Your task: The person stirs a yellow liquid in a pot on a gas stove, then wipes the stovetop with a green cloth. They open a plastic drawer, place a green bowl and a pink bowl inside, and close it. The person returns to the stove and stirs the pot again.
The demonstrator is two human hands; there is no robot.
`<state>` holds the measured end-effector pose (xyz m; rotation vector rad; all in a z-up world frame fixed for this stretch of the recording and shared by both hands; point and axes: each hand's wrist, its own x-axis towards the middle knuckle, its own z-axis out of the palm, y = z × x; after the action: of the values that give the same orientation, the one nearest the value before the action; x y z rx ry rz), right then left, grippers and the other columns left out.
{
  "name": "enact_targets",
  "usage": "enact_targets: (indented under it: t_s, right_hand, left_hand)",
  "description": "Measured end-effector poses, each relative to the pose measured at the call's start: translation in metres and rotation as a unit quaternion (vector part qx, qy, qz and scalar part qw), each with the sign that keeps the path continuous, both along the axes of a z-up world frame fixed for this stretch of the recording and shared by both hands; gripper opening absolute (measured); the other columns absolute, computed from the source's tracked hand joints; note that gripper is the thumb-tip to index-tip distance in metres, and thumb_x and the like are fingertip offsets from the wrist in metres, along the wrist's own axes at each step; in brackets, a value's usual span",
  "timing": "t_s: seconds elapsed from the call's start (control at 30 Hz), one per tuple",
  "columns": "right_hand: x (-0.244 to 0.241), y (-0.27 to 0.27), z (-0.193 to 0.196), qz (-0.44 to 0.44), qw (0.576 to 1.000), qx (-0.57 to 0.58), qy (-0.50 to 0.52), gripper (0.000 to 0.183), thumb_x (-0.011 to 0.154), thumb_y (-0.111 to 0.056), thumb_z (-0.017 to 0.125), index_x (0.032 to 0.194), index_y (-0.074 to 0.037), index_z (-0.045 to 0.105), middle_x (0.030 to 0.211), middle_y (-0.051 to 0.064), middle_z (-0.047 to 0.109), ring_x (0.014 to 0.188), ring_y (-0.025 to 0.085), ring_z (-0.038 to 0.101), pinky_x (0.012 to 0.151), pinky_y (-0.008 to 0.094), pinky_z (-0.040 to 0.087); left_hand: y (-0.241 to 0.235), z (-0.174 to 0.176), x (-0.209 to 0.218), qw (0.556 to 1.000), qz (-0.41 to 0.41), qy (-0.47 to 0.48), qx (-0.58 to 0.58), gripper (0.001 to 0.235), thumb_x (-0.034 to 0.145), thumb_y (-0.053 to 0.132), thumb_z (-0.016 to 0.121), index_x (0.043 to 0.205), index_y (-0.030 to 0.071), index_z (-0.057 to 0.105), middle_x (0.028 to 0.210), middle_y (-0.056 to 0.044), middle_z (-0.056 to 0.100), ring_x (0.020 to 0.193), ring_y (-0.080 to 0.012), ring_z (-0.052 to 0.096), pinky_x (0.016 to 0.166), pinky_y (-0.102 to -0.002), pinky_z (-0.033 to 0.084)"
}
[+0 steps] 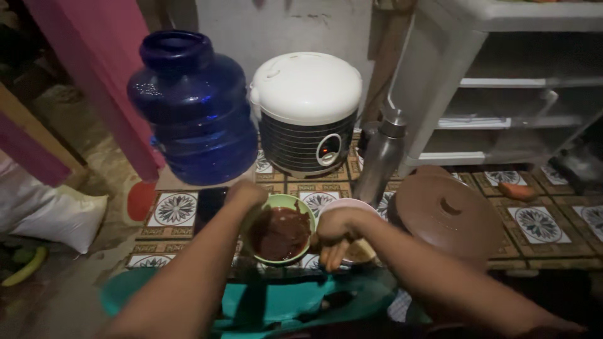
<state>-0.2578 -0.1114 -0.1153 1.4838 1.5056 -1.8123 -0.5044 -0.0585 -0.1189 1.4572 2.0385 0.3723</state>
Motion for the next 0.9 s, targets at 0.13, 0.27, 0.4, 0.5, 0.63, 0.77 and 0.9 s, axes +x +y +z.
enact_targets:
  t_s: [0.13,0.27,0.4,0.5,0.63,0.77,0.9]
  right_hand:
    - [-0.024,-0.011,-0.055,-0.093,0.995,0.031,0.012,0.036,0.107,-0.021,0.047,0.12,0.011,0.055,0.099,0.03,0.07,0.071,0.033,0.074,0.056,0.035,0.062]
    - [-0.028,-0.01,-0.102,-0.312,0.943,0.037,0.111,0.028,0.105,-0.012,0.05,0.113,0.014,0.058,0.091,0.027,0.069,0.063,0.036,0.075,0.042,0.032,0.056]
    - [-0.031,-0.006,-0.131,-0.353,0.914,0.067,0.188,0.019,0.097,0.001,0.051,0.103,0.013,0.064,0.082,0.023,0.075,0.056,0.029,0.073,0.03,0.028,0.038]
    - [-0.035,-0.006,-0.134,-0.349,0.922,0.117,0.123,0.02,0.101,-0.001,0.053,0.103,0.014,0.065,0.079,0.026,0.073,0.061,0.031,0.074,0.037,0.031,0.049]
    - [-0.042,-0.013,-0.107,-0.393,0.907,0.135,0.068,0.02,0.101,-0.001,0.052,0.107,0.01,0.067,0.079,0.018,0.073,0.063,0.026,0.075,0.042,0.033,0.055]
    - [-0.05,-0.03,-0.058,-0.469,0.861,0.19,0.05,0.018,0.096,0.004,0.058,0.112,0.01,0.066,0.088,0.019,0.071,0.064,0.028,0.075,0.046,0.036,0.061]
    - [-0.036,-0.042,-0.008,-0.507,0.841,0.185,0.041,0.023,0.099,-0.001,0.057,0.118,0.012,0.06,0.095,0.024,0.071,0.065,0.029,0.073,0.049,0.037,0.064]
  left_hand:
    - [-0.003,-0.045,-0.018,0.999,-0.018,-0.004,-0.043,0.036,0.079,0.026,0.075,0.106,0.003,0.079,0.117,-0.019,0.074,0.109,-0.0317,0.073,0.095,-0.041,0.057]
    - [0.005,-0.062,-0.022,0.997,-0.033,0.028,-0.057,0.035,0.08,0.026,0.075,0.107,0.004,0.079,0.118,-0.019,0.074,0.11,-0.0316,0.073,0.095,-0.041,0.057]
    - [0.007,-0.069,-0.022,0.994,-0.057,0.059,-0.065,0.035,0.08,0.026,0.075,0.107,0.005,0.079,0.119,-0.019,0.073,0.11,-0.0316,0.072,0.094,-0.041,0.057]
    - [0.013,-0.072,-0.022,0.993,-0.067,0.074,-0.064,0.035,0.08,0.026,0.075,0.107,0.005,0.079,0.12,-0.019,0.073,0.111,-0.0316,0.072,0.094,-0.041,0.057]
    - [0.019,-0.074,-0.021,0.991,-0.074,0.087,-0.068,0.034,0.081,0.026,0.075,0.108,0.006,0.079,0.121,-0.018,0.073,0.111,-0.0315,0.072,0.094,-0.041,0.057]
    - [0.02,-0.066,-0.022,0.987,-0.092,0.111,-0.071,0.034,0.081,0.027,0.075,0.108,0.007,0.08,0.122,-0.018,0.072,0.112,-0.0315,0.071,0.094,-0.041,0.057]
    - [0.027,-0.034,-0.021,0.996,-0.054,0.021,-0.072,0.029,0.088,0.021,0.068,0.109,0.003,0.077,0.116,-0.023,0.074,0.105,-0.0346,0.073,0.087,-0.045,0.059]
